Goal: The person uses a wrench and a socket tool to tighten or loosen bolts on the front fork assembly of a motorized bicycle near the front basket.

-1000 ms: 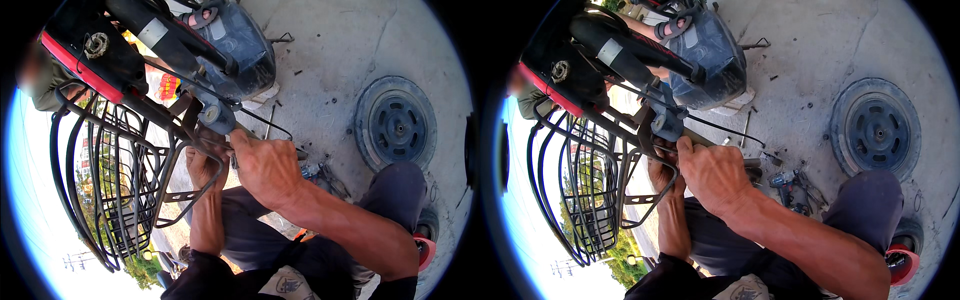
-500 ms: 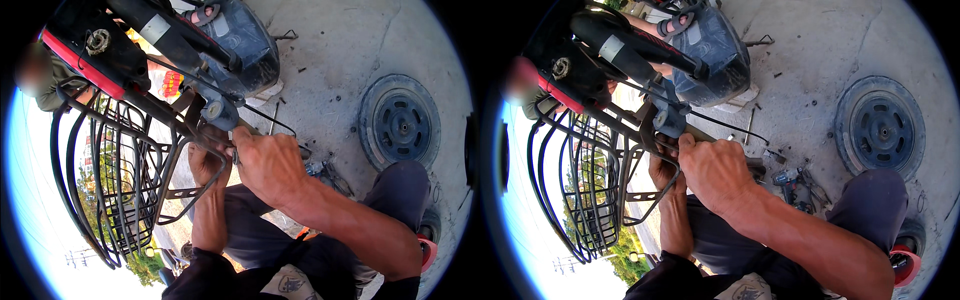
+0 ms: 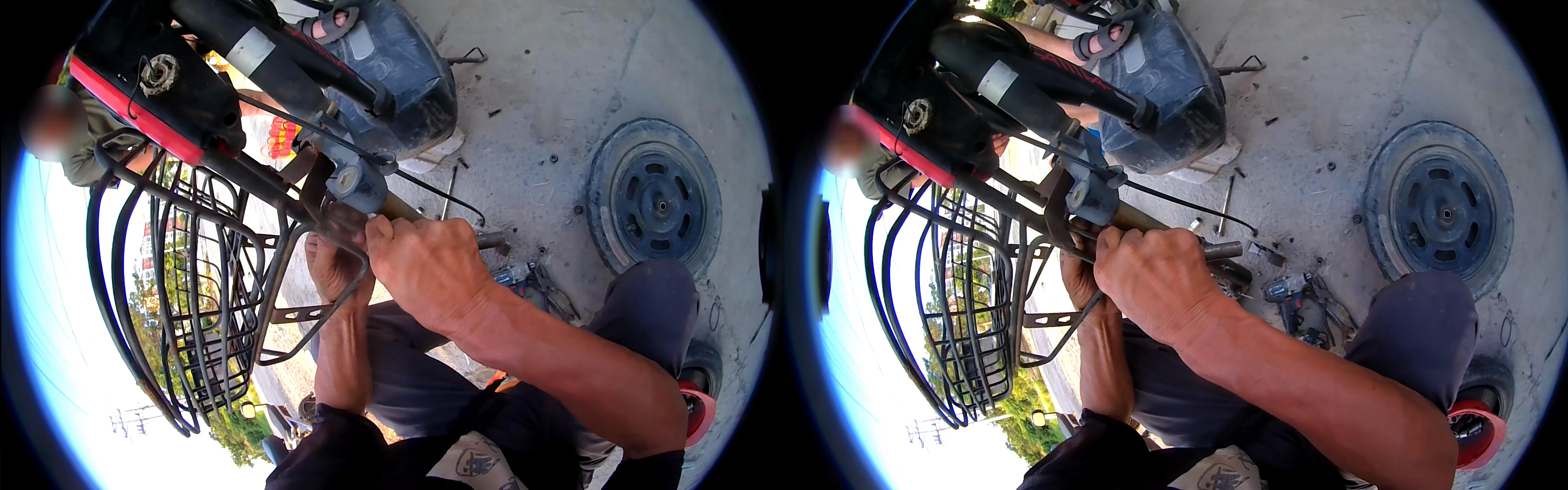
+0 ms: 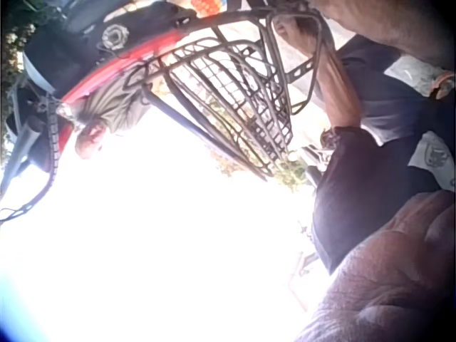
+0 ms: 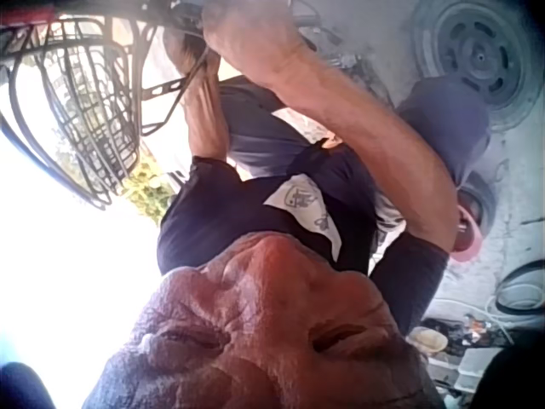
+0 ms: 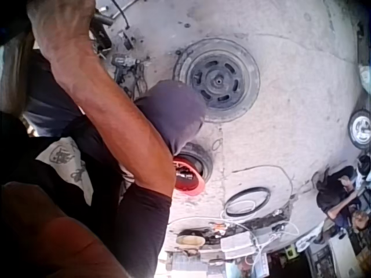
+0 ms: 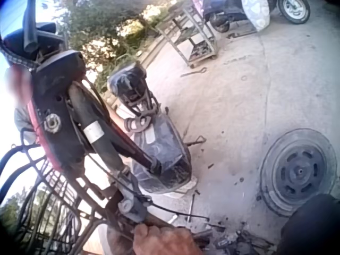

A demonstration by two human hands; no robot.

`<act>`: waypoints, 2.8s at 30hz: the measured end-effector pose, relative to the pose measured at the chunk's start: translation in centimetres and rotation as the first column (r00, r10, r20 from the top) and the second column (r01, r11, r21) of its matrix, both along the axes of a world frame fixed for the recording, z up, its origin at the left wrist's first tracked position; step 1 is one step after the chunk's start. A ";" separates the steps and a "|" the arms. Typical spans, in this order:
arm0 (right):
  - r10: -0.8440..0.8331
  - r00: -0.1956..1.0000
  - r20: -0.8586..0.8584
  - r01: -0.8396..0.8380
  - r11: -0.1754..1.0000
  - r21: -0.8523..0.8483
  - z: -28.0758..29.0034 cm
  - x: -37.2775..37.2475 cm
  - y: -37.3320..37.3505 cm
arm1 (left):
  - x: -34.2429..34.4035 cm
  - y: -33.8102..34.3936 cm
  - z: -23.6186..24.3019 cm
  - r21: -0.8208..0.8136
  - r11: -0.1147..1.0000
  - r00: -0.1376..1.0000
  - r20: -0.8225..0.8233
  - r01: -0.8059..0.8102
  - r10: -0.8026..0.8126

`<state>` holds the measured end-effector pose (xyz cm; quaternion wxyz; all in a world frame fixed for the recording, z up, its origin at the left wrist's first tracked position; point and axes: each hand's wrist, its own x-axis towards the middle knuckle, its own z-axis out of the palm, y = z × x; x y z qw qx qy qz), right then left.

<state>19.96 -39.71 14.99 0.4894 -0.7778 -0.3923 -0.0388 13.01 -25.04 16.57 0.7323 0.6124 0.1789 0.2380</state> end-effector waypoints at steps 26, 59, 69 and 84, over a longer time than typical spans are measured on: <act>-0.011 0.999 0.036 0.014 0.996 -0.093 0.3 -0.1 0.4 | -0.1 0.4 0.0 0.021 0.997 0.997 0.035 0.071 -0.072; 0.008 0.998 0.055 -0.001 0.993 -0.119 0.9 0.0 -0.2 | -0.4 0.6 -0.1 -0.029 0.994 0.994 0.045 0.101 -0.099; 0.018 0.999 0.030 -0.015 0.995 -0.102 1.1 0.1 -0.5 | -0.4 0.6 0.0 -0.077 0.989 0.992 0.037 0.127 -0.125; -0.002 0.997 0.076 0.012 0.993 -0.121 0.7 -0.1 -0.4 | 0.0 0.6 -0.2 -0.122 0.986 0.988 0.115 0.114 -0.100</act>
